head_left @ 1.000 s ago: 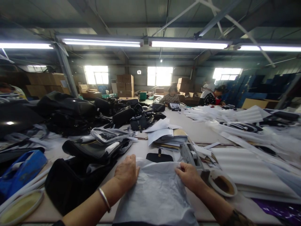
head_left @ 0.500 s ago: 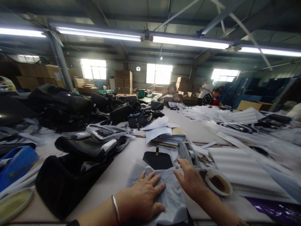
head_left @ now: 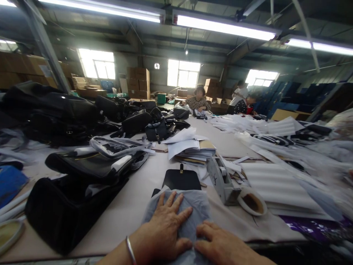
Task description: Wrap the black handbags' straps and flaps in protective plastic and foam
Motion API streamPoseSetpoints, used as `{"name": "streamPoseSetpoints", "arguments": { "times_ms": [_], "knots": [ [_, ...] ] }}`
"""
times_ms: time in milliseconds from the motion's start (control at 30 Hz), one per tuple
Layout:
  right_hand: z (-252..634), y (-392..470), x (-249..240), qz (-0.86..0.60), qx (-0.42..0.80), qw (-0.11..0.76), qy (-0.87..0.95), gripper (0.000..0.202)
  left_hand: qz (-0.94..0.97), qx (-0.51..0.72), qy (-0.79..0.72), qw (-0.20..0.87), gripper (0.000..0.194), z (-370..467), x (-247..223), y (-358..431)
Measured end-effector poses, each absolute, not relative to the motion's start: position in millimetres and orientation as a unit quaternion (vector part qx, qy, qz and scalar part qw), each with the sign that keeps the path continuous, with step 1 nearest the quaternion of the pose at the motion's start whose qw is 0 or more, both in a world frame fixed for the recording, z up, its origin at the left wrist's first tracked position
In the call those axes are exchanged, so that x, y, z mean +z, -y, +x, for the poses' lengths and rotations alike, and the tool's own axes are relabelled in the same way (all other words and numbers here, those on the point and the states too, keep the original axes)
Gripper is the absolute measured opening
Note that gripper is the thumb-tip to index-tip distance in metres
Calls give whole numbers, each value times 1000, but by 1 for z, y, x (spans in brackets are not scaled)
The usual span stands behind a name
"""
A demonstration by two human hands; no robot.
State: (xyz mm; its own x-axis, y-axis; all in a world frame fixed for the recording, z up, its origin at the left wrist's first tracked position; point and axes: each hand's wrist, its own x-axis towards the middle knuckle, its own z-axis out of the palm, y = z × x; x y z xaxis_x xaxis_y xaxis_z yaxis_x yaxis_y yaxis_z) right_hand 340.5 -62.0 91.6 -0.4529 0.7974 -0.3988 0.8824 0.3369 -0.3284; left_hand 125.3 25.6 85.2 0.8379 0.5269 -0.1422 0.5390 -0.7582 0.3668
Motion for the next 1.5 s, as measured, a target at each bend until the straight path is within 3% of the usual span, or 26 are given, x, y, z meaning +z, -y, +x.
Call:
{"name": "streamPoseSetpoints", "arguments": {
  "times_ms": [100,200,267,433,567,667,767,833,1033,1167,1333,1500],
  "knots": [
    [353,79,132,541,-267,88,-793,24,932,-47,-292,210,90,130,87,-30],
    [349,87,152,605,-247,-3,-757,32,930,-50,-296,212,88,133,87,-33],
    [343,87,150,568,-247,-26,-785,38,930,-47,-297,210,87,133,85,-33],
    [340,82,143,509,-301,67,-804,20,932,-46,-297,206,94,131,82,-30],
    [330,62,151,563,-257,-48,-784,24,932,-43,-294,207,91,131,81,-31],
    [314,40,135,555,-248,-79,-790,46,939,-33,-277,202,89,129,79,-39],
    [307,21,107,599,-244,-9,-763,76,944,-24,-271,187,87,124,76,-54],
    [309,14,92,621,-228,22,-749,80,941,-21,-290,171,83,122,73,-67],
    [326,2,78,640,-197,17,-742,76,934,-12,-331,134,71,131,81,-82],
    [336,-2,75,650,-194,-8,-735,68,953,12,-275,127,63,134,98,-64],
    [367,-24,67,659,-238,-139,-700,70,945,-41,-231,227,90,125,110,-49],
    [391,-57,49,732,-286,-207,-583,48,944,-45,-237,224,76,127,110,-50]
  ]
}}
